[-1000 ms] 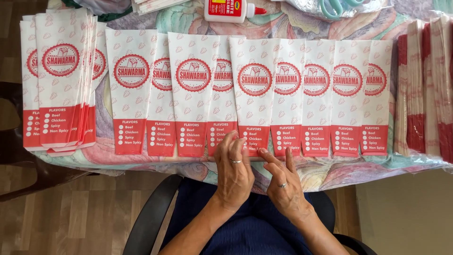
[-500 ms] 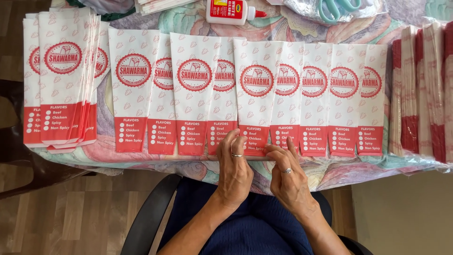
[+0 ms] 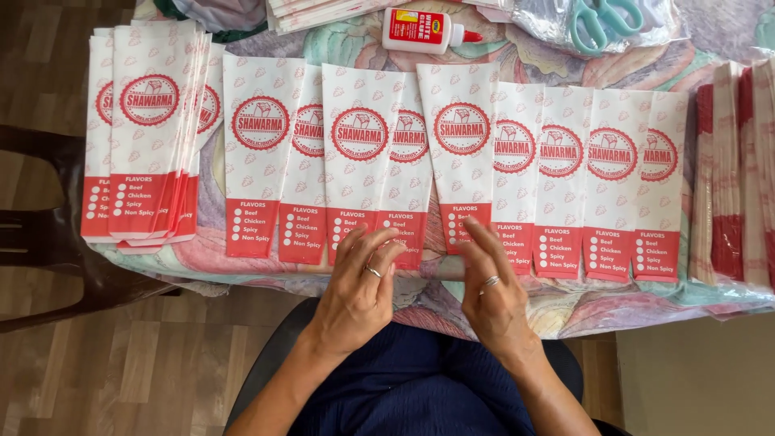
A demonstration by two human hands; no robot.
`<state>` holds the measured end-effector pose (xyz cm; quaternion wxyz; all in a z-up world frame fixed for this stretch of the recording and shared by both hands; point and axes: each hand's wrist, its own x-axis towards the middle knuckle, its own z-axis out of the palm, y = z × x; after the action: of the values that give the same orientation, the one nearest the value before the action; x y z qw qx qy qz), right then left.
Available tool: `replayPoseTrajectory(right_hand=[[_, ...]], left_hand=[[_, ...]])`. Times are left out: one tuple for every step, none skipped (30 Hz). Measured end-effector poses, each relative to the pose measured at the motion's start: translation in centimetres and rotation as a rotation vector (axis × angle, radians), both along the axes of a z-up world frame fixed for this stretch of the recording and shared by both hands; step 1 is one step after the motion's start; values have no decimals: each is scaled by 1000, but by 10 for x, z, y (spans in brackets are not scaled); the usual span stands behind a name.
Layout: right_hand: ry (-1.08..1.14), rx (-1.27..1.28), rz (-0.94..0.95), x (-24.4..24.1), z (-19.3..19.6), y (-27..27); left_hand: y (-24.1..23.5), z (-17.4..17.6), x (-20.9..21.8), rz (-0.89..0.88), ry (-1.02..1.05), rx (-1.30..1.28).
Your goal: Assembling paper bags by aligning them, applying glue to the edges, and stacking them in an organized manner.
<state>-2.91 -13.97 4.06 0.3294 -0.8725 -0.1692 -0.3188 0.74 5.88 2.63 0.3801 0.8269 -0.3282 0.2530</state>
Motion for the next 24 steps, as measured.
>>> replayPoseTrajectory(right_hand=[[0,1,1,1,-2,7],[10,11,54,1,-4,13],[18,20,107,3,-6,20],[17,20,108,5,-10,22],[26,31,148,4,-14,24],[35,42,188,4,-18,26],[40,42,189,4,-18,25],[31,35,188,4,-18,25],[17,25,188,6,-18,24],[17,23,190,7,-19,22],[9,13,188,6,-20,20],[2,2,186,5,-21,19],[2,1,188,5,-22,18],[-6,-3,193,5,-23,17],[-11,-5,196,4,-24,17],[-8,-5,197,4,-25,17],[-14,-6,189,4,-26,18],[-20,-7,182,3,-28,19],[-17,-7,181,3,-28,20],[-5,10,168,3,-29,21],[6,27,156,3,-29,22],[8,27,155,4,-28,23],[15,37,132,5,-27,24],[23,47,109,6,-25,25]], left_hand=[[5,1,-1,1,0,1],[10,1,-1,-24,16,35],[14,2,-1,-48,29,69],[16,-1,0,-47,28,69],[18,-3,0,-47,27,85],[20,-7,-1,-48,27,101],[20,-7,-1,-47,32,100],[21,-8,-1,-55,38,67],[22,-8,0,-62,39,34],[22,-11,1,-60,38,32],[22,-14,1,-71,45,11],[23,-17,0,-82,52,-10],[23,-17,1,-80,52,-11],[23,-16,2,-94,40,-23],[23,-16,2,-109,31,-35],[23,-15,2,-108,33,-35],[23,-14,2,-109,43,-53],[23,-13,2,-110,53,-72],[23,-16,1,-111,56,-72],[23,-19,1,-98,88,-58],[23,-22,0,-86,118,-44],[22,-23,1,-87,120,-44],[21,-25,1,-62,136,-26],[20,-26,1,-38,152,-8]])
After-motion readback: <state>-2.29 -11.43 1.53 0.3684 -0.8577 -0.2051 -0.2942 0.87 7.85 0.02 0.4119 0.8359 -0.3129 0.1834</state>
